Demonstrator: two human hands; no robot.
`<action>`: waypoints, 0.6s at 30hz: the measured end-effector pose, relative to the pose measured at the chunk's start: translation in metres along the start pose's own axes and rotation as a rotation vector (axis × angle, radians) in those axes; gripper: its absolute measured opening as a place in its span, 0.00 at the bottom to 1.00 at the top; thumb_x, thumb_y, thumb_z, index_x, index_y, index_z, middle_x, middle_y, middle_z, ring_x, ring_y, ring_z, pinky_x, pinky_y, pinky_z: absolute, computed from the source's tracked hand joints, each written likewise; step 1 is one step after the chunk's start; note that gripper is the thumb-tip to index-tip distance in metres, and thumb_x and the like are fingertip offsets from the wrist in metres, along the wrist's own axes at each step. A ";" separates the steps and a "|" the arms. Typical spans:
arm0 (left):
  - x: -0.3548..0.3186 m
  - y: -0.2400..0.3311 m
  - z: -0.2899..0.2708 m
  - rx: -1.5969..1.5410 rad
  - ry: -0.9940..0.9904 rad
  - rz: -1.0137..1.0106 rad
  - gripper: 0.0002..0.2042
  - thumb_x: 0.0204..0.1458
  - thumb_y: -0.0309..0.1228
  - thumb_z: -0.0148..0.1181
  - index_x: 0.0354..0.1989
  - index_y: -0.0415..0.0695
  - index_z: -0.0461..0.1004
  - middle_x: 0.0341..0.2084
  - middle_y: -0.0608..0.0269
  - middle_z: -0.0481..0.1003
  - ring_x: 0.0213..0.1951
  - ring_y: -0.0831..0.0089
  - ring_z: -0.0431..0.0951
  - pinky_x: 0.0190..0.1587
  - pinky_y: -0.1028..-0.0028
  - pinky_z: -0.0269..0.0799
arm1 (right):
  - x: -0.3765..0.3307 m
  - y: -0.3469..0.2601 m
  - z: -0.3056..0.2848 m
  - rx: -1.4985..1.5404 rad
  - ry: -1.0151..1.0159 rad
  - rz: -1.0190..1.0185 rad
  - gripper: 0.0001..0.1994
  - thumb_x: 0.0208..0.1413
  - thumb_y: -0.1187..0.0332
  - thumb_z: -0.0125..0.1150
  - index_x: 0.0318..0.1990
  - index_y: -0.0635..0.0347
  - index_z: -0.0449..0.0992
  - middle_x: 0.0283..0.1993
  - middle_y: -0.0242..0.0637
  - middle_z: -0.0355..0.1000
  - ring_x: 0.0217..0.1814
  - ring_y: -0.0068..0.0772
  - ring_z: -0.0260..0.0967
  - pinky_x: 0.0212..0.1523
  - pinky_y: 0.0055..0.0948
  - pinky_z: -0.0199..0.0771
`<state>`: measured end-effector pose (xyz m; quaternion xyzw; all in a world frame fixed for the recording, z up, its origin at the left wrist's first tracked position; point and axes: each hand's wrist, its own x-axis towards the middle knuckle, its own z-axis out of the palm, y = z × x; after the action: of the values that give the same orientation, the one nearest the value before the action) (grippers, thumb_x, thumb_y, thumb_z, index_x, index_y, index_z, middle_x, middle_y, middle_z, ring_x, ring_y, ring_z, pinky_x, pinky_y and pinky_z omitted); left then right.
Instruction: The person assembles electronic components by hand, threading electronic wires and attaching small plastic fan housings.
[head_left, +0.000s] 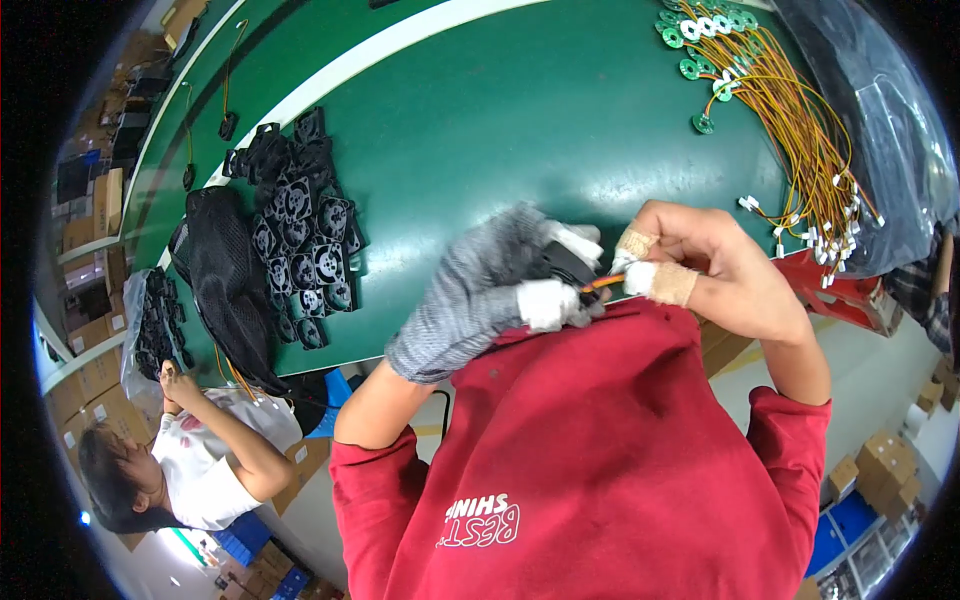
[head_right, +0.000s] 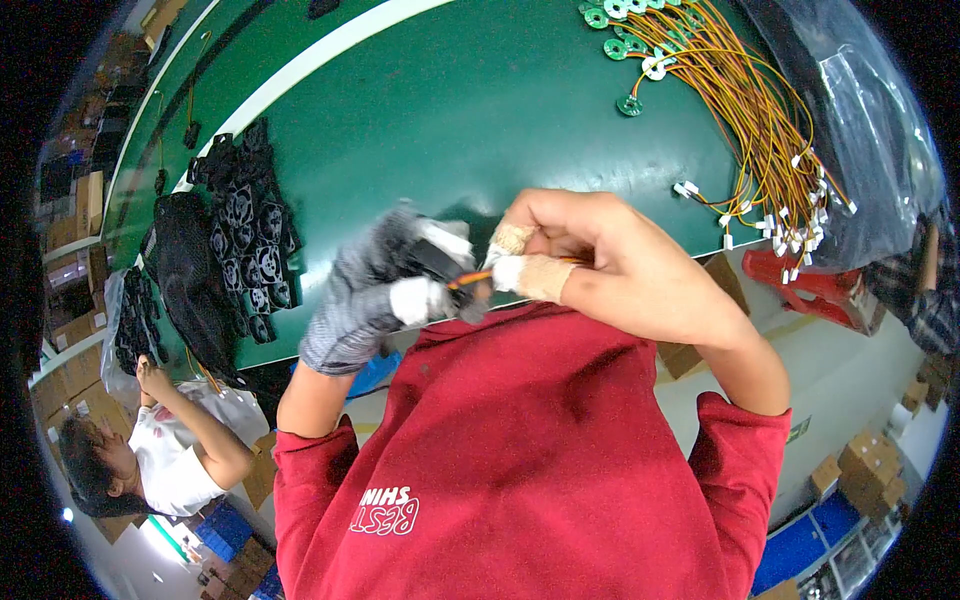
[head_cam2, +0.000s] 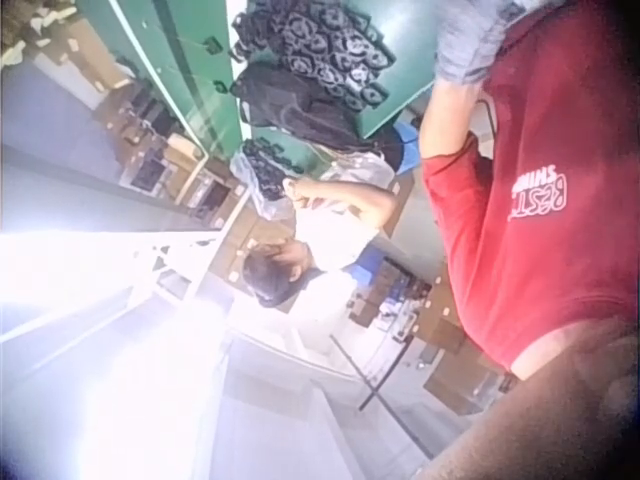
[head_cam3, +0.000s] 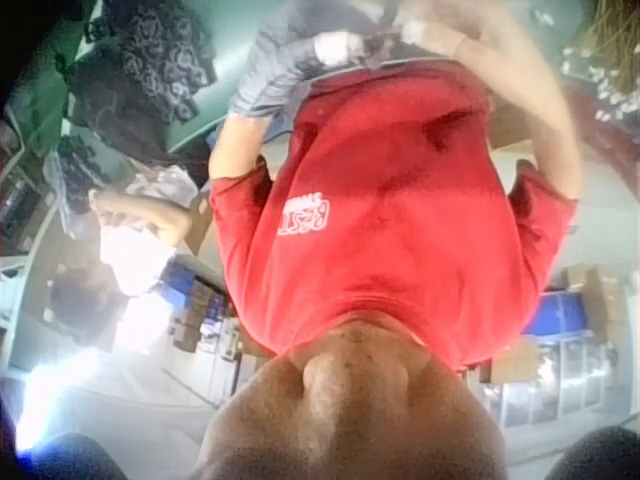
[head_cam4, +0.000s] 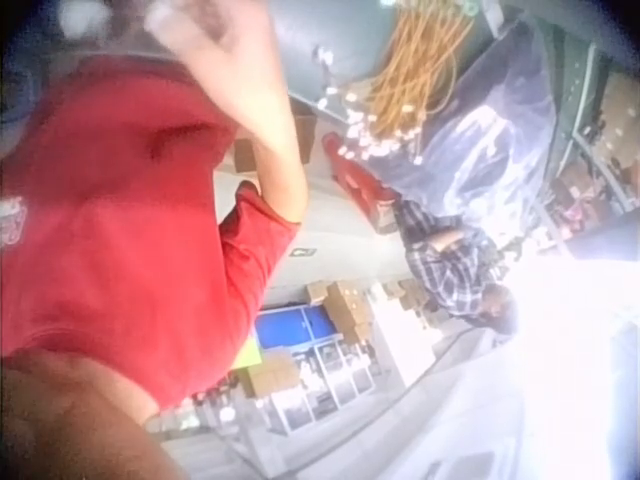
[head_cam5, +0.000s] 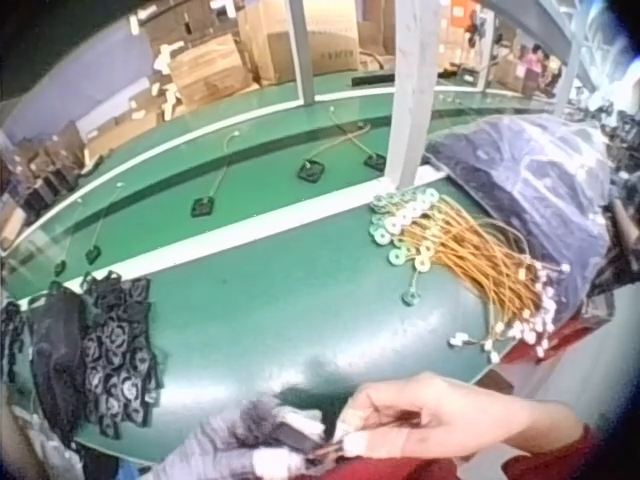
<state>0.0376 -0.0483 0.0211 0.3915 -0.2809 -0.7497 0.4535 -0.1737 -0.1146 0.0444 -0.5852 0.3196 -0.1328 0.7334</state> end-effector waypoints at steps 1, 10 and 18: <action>0.000 0.009 -0.002 0.102 0.060 0.144 0.16 0.43 0.23 0.58 0.42 0.38 0.66 0.33 0.56 0.73 0.34 0.69 0.75 0.39 0.71 0.73 | -0.001 -0.003 -0.005 -0.109 0.077 -0.076 0.06 0.50 0.73 0.54 0.35 0.65 0.69 0.27 0.29 0.66 0.29 0.15 0.61 0.31 0.17 0.62; 0.093 0.162 -0.096 0.074 0.496 1.078 0.09 0.50 0.24 0.50 0.38 0.34 0.65 0.32 0.54 0.71 0.37 0.61 0.74 0.46 0.61 0.73 | 0.011 -0.047 -0.093 -1.613 1.193 -0.937 0.12 0.45 0.78 0.56 0.40 0.62 0.71 0.41 0.42 0.68 0.43 0.40 0.67 0.43 0.30 0.67; 0.172 0.147 -0.203 0.462 0.840 0.334 0.14 0.45 0.27 0.57 0.39 0.34 0.65 0.26 0.52 0.74 0.18 0.64 0.76 0.18 0.69 0.75 | 0.013 0.035 -0.058 -1.493 0.749 -0.329 0.12 0.46 0.77 0.52 0.41 0.60 0.69 0.39 0.40 0.65 0.40 0.40 0.64 0.41 0.34 0.66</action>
<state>0.2279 -0.2801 -0.0310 0.6992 -0.2913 -0.3630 0.5427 -0.2058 -0.1569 0.0004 -0.8718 0.4560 -0.1768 -0.0278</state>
